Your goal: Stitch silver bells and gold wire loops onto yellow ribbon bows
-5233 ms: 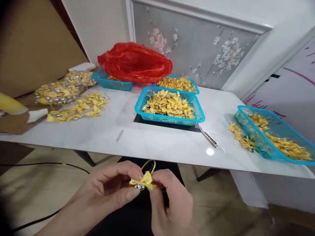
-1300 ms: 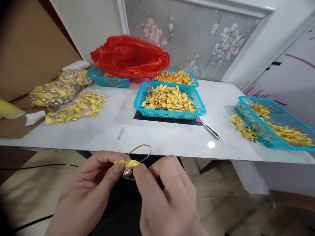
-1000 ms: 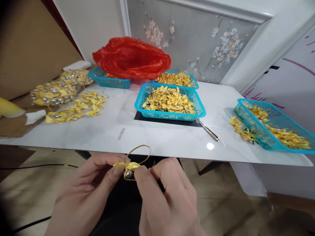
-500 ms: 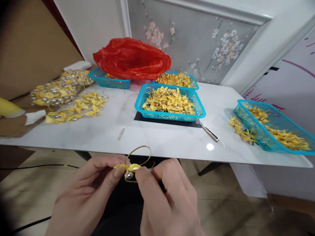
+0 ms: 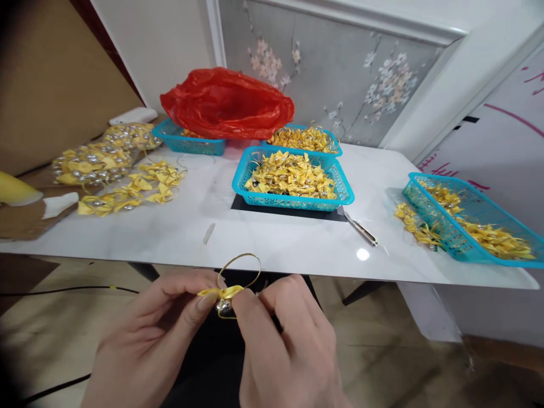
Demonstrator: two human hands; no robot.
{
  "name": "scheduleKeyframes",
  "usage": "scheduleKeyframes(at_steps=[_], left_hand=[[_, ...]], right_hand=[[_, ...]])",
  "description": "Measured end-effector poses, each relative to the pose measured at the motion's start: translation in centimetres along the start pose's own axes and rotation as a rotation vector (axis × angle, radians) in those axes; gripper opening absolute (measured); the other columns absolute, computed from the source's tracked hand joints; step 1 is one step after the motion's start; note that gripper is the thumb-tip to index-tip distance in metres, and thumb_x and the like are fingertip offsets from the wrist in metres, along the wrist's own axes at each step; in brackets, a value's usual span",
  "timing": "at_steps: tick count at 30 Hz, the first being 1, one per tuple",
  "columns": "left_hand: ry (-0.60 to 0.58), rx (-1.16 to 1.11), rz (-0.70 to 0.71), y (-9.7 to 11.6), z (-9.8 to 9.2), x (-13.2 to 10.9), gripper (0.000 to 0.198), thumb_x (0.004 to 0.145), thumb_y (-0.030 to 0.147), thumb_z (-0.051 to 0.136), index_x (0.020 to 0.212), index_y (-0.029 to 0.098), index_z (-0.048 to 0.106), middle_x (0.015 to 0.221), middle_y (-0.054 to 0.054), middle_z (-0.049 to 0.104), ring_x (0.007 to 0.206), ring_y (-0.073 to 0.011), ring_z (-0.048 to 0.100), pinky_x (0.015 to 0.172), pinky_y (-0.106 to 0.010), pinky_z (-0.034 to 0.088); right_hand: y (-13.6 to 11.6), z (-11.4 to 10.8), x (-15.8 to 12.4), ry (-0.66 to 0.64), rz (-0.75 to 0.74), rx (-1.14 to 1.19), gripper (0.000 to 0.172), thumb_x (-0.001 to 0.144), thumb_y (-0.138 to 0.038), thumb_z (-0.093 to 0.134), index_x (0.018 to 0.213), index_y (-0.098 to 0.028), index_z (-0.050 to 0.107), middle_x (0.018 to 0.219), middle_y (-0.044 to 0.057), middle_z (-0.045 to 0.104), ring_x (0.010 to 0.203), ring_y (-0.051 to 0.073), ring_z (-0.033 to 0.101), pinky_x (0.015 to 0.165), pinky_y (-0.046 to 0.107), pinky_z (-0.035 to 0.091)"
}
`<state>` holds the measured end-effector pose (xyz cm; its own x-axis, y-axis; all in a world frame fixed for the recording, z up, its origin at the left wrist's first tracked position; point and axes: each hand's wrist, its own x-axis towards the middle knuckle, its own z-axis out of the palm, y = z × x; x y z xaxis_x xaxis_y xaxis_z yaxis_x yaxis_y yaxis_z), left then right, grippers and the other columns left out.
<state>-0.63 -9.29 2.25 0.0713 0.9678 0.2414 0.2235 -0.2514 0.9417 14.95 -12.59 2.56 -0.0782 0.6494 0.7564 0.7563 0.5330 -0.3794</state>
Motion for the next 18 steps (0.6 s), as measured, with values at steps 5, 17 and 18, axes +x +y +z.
scheduleKeyframes(at_steps=[5,17,18], left_hand=[[0.016,-0.032,-0.024,-0.12,-0.05,0.11,0.011,0.086,0.021,0.068,0.083,0.031,0.072,0.08,0.006,0.076,0.071,-0.0124,0.069,0.062,-0.016,0.054],[-0.025,-0.413,-0.226,-0.71,0.3,-0.12,0.005,0.085,0.029,0.073,0.081,0.03,0.072,0.079,0.007,0.072,0.071,-0.0085,0.061,0.067,-0.01,0.05],[-0.034,-0.437,-0.245,-0.85,0.33,-0.15,0.004,0.085,0.03,0.074,0.081,0.03,0.072,0.08,0.007,0.071,0.072,-0.0084,0.06,0.068,-0.01,0.05]], right_hand=[[-0.42,0.29,-0.15,0.067,0.05,-0.007,0.015,0.088,0.003,0.06,0.095,-0.008,0.067,0.073,0.003,0.045,0.063,0.011,0.043,0.051,0.025,0.035],[-0.72,-0.09,0.17,0.064,0.008,-0.039,0.012,0.084,0.004,0.064,0.091,-0.007,0.066,0.071,0.003,0.045,0.062,0.01,0.042,0.048,0.023,0.035],[-0.72,-0.1,0.22,0.058,0.01,-0.044,0.012,0.084,0.003,0.064,0.09,-0.007,0.065,0.071,0.003,0.044,0.061,0.01,0.041,0.048,0.023,0.034]])
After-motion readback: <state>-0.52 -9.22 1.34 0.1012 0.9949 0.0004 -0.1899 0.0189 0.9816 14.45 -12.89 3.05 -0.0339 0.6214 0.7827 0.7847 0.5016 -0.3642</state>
